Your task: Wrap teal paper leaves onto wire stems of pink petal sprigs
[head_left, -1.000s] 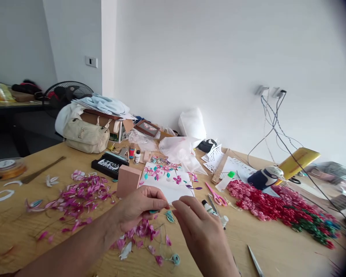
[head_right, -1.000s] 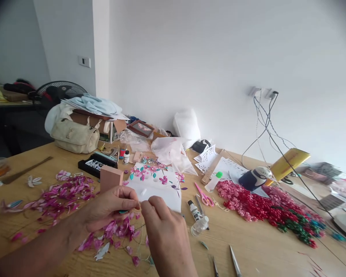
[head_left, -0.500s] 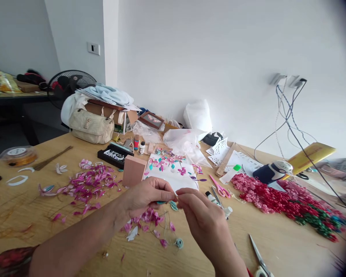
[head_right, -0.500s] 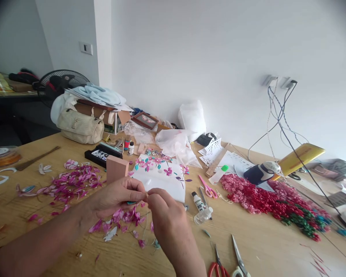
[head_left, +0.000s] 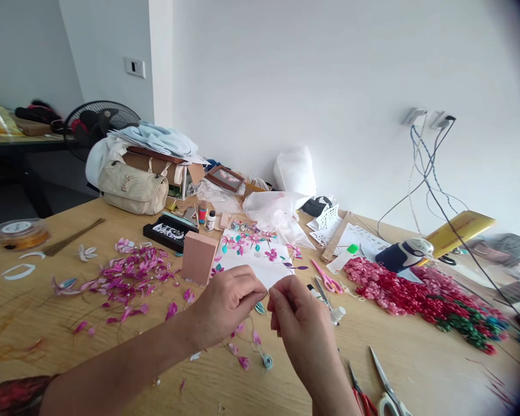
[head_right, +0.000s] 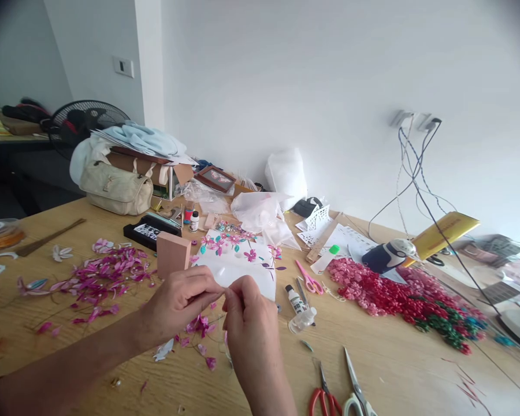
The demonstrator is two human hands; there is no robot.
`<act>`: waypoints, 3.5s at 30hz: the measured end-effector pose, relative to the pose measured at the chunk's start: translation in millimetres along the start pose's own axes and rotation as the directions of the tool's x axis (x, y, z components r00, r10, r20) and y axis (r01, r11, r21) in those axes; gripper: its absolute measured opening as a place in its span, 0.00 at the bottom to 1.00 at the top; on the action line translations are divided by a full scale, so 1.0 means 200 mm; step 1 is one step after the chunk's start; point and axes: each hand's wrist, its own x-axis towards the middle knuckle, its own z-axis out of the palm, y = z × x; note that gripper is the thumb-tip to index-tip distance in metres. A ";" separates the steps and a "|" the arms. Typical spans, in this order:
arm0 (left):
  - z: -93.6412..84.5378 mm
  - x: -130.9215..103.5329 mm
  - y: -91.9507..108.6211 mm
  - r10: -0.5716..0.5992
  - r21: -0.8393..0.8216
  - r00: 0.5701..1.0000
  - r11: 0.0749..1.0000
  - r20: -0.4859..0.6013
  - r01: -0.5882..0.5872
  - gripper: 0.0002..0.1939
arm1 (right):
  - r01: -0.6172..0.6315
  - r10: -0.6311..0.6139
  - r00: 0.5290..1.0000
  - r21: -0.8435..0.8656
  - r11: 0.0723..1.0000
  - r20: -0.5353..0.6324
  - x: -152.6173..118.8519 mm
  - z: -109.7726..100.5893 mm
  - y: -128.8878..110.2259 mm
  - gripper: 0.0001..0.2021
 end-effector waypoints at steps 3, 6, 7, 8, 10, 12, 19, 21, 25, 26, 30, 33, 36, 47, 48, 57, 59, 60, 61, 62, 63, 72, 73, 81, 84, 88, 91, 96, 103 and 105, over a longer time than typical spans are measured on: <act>0.00 0.02 -0.02 -0.275 -0.212 0.959 0.935 0.069 0.283 0.07 | -0.038 0.038 0.999 -0.023 0.999 0.017 0.00 -0.04 0.01 0.09; -0.02 0.03 -0.04 -0.478 -0.489 0.856 0.709 0.195 0.508 0.08 | 0.070 -0.088 0.989 -0.145 0.987 -0.120 -0.01 -0.11 0.01 0.05; -0.02 0.04 -0.05 -0.508 -0.554 0.829 0.631 0.235 0.543 0.09 | 0.146 -0.175 0.972 -0.182 0.972 -0.155 -0.01 -0.14 0.00 0.04; -0.03 0.04 -0.05 -0.525 -0.600 0.808 0.565 0.269 0.567 0.10 | 0.239 -0.275 0.948 -0.213 0.947 -0.160 -0.02 -0.15 0.00 0.03; -0.04 0.04 -0.05 -0.533 -0.650 0.782 0.476 0.323 0.593 0.11 | 0.417 -0.457 0.885 -0.282 0.864 -0.091 -0.02 -0.17 -0.02 0.03; -0.04 0.04 -0.05 -0.513 -0.667 0.776 0.437 0.366 0.604 0.11 | 0.503 -0.536 0.844 -0.373 0.780 0.019 -0.02 -0.16 -0.03 0.05; -0.05 0.03 -0.07 -0.447 -0.674 0.780 0.411 0.438 0.614 0.11 | 0.551 -0.547 0.826 -0.398 0.733 0.135 0.00 -0.10 0.01 0.11; -0.04 0.03 -0.07 -0.433 -0.675 0.779 0.404 0.453 0.617 0.11 | 0.579 -0.573 0.809 -0.338 0.742 0.130 0.00 -0.11 0.02 0.10; -0.04 0.03 -0.07 -0.410 -0.676 0.786 0.411 0.462 0.612 0.11 | 0.590 -0.578 0.808 -0.187 0.786 0.118 0.00 -0.11 0.02 0.09; -0.04 0.03 -0.07 -0.413 -0.675 0.786 0.413 0.460 0.612 0.12 | 0.578 -0.567 0.816 -0.139 0.804 0.113 0.00 -0.11 0.02 0.09; -0.03 0.03 -0.06 -0.453 -0.648 0.777 0.441 0.436 0.621 0.13 | 0.470 -0.467 0.882 -0.052 0.881 0.065 0.01 -0.09 0.01 0.11; -0.03 0.02 -0.04 -0.464 -0.581 0.799 0.551 0.382 0.598 0.13 | 0.358 -0.359 0.933 -0.054 0.932 -0.014 0.00 -0.06 0.00 0.10; -0.03 0.02 -0.02 -0.403 -0.404 0.886 0.789 0.230 0.464 0.11 | 0.232 -0.231 0.970 0.001 0.973 -0.073 0.00 -0.03 0.01 0.09; -0.01 0.02 -0.01 -0.157 -0.004 0.986 0.988 0.049 0.157 0.09 | -0.020 0.018 0.999 0.043 0.999 0.043 0.03 -0.05 0.01 0.09; -0.01 0.02 -0.02 -0.196 -0.047 0.979 0.979 0.054 0.199 0.09 | -0.023 0.020 0.998 0.053 0.998 0.054 0.03 -0.05 0.01 0.09; -0.01 0.03 -0.05 -0.357 -0.309 0.920 0.868 0.160 0.390 0.10 | -0.162 0.124 0.982 0.297 0.941 0.144 0.04 -0.04 0.01 0.10; 0.00 0.03 -0.05 -0.334 -0.273 0.935 0.894 0.121 0.355 0.08 | -0.164 0.129 0.983 0.305 0.938 0.133 0.04 -0.04 0.01 0.10; 0.00 0.03 -0.04 -0.319 -0.248 0.943 0.910 0.098 0.334 0.07 | -0.166 0.131 0.982 0.310 0.936 0.133 0.04 -0.03 0.01 0.10; -0.01 0.03 -0.03 -0.303 -0.222 0.950 0.924 0.073 0.312 0.07 | -0.170 0.133 0.982 0.316 0.933 0.135 0.04 -0.03 0.01 0.10; -0.01 0.03 -0.03 -0.288 -0.198 0.957 0.936 0.047 0.291 0.07 | -0.174 0.136 0.981 0.322 0.931 0.138 0.04 -0.03 0.02 0.10; -0.01 0.03 -0.02 -0.274 -0.178 0.961 0.945 0.021 0.273 0.08 | -0.180 0.140 0.980 0.330 0.927 0.141 0.04 -0.02 0.02 0.10; -0.02 0.04 -0.02 -0.501 -0.490 0.861 0.731 0.088 0.475 0.10 | -0.121 0.107 0.992 0.231 0.965 0.073 0.03 -0.07 0.02 0.11; -0.03 0.04 -0.03 -0.527 -0.539 0.843 0.680 0.113 0.497 0.11 | -0.030 0.033 0.999 0.142 0.989 -0.018 0.02 -0.09 0.01 0.09; -0.03 0.04 -0.04 -0.529 -0.715 0.800 0.441 0.281 0.543 0.13 | 0.506 -0.573 0.820 -0.474 0.721 0.003 -0.01 -0.08 -0.02 0.10; -0.03 0.04 -0.03 -0.537 -0.712 0.795 0.438 0.283 0.549 0.14 | 0.463 -0.545 0.838 -0.555 0.692 0.019 0.00 -0.04 0.00 0.13; -0.02 0.04 -0.03 -0.555 -0.686 0.784 0.456 0.279 0.567 0.13 | 0.428 -0.538 0.843 -0.610 0.667 0.004 0.00 -0.03 0.02 0.17; -0.02 0.04 -0.03 -0.564 -0.672 0.773 0.456 0.289 0.584 0.13 | 0.459 -0.564 0.826 -0.590 0.664 0.009 0.00 -0.03 0.02 0.18; -0.02 0.04 -0.04 -0.566 -0.679 0.772 0.447 0.290 0.583 0.14 | 0.544 -0.608 0.793 -0.491 0.680 0.036 0.01 -0.01 0.05 0.14; -0.01 0.05 -0.07 -0.503 -0.599 0.831 0.598 0.236 0.532 0.12 | 0.415 -0.487 0.873 -0.459 0.786 -0.043 0.02 0.02 0.04 0.12; 0.00 0.04 -0.08 -0.451 -0.488 0.879 0.739 0.155 0.465 0.09 | 0.315 -0.371 0.926 -0.406 0.858 -0.065 0.03 0.03 0.03 0.10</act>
